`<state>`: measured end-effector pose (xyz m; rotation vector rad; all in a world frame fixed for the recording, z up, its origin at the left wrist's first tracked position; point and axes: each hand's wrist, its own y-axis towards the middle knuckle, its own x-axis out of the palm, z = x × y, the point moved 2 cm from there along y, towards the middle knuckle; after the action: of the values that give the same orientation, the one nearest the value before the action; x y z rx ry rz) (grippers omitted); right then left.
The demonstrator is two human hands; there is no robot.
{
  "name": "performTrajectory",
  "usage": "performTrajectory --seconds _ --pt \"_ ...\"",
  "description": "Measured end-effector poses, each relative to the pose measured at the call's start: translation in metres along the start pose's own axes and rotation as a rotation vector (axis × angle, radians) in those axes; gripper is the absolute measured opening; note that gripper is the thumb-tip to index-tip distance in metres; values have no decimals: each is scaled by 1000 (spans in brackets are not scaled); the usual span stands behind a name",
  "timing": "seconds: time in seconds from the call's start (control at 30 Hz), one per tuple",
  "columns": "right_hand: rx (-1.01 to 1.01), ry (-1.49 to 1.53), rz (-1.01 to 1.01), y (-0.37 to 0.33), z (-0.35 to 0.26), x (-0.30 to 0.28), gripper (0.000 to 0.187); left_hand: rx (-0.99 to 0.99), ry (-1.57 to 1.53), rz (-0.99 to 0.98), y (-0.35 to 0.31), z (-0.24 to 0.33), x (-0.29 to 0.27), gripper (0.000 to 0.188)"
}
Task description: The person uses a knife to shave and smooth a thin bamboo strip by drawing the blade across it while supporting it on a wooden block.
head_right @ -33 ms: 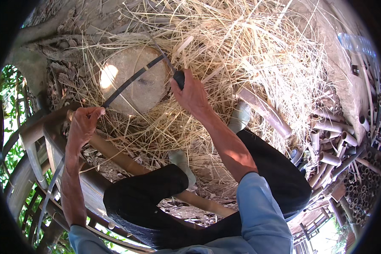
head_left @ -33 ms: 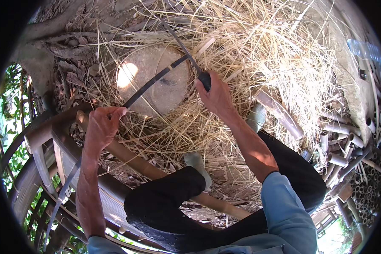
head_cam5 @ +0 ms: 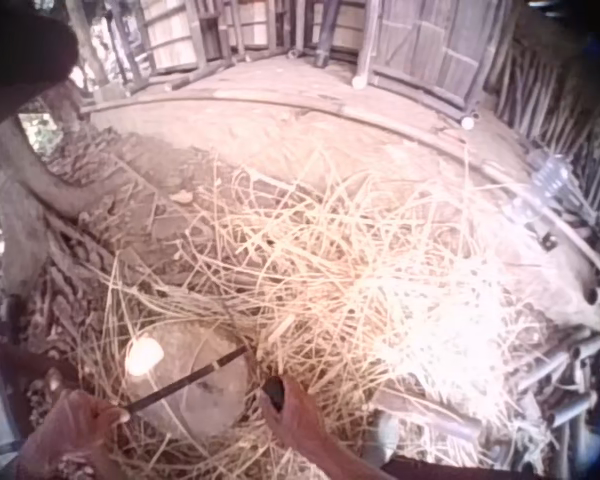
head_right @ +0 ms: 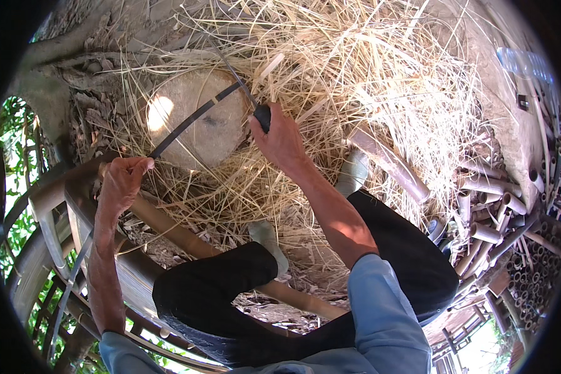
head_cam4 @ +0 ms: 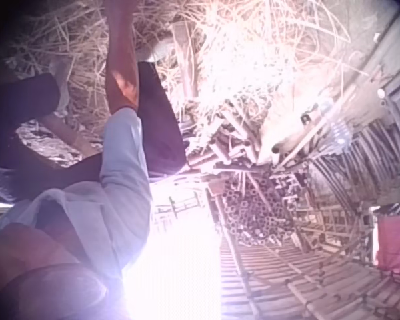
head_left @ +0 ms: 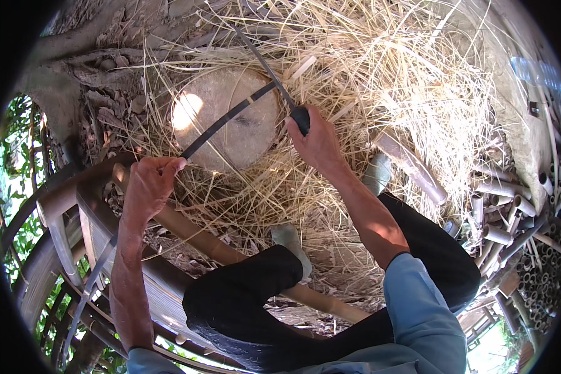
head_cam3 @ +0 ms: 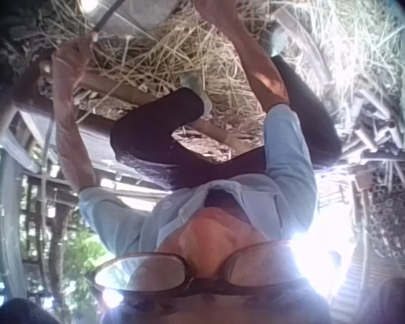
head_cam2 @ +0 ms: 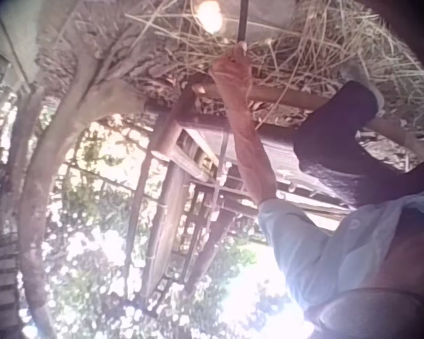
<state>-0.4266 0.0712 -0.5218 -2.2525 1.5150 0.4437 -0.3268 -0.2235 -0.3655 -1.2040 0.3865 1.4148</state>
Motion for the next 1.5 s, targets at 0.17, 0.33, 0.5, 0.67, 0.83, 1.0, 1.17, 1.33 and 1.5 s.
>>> performTrajectory --seconds 0.17,0.33,0.5,0.67,0.83,1.0,1.17,1.33,1.5 --pt "-43 32 39 -4 -4 7 43 -74 127 -95 14 -2 -10 34" --pt "-24 -71 3 -2 7 14 39 -93 59 -74 18 -12 -7 33" --pt "-104 -21 66 -4 -9 8 39 -148 65 -158 14 -25 -3 33" --pt "-38 -120 -3 0 -6 6 39 -49 160 -150 23 1 -14 26" --pt "10 -144 -42 -4 -14 5 37 275 366 -144 25 -11 -20 16" --pt "-311 305 204 -13 -100 -39 37 282 455 -147 18 -22 -15 16" --pt "165 -189 -134 -3 -4 7 37 64 321 -171 20 4 -7 15" --pt "217 -28 -217 -12 -17 -5 39 198 413 -250 18 -34 -3 21" --pt "-53 360 88 -13 -86 -44 38 34 267 -156 25 -40 -5 22"
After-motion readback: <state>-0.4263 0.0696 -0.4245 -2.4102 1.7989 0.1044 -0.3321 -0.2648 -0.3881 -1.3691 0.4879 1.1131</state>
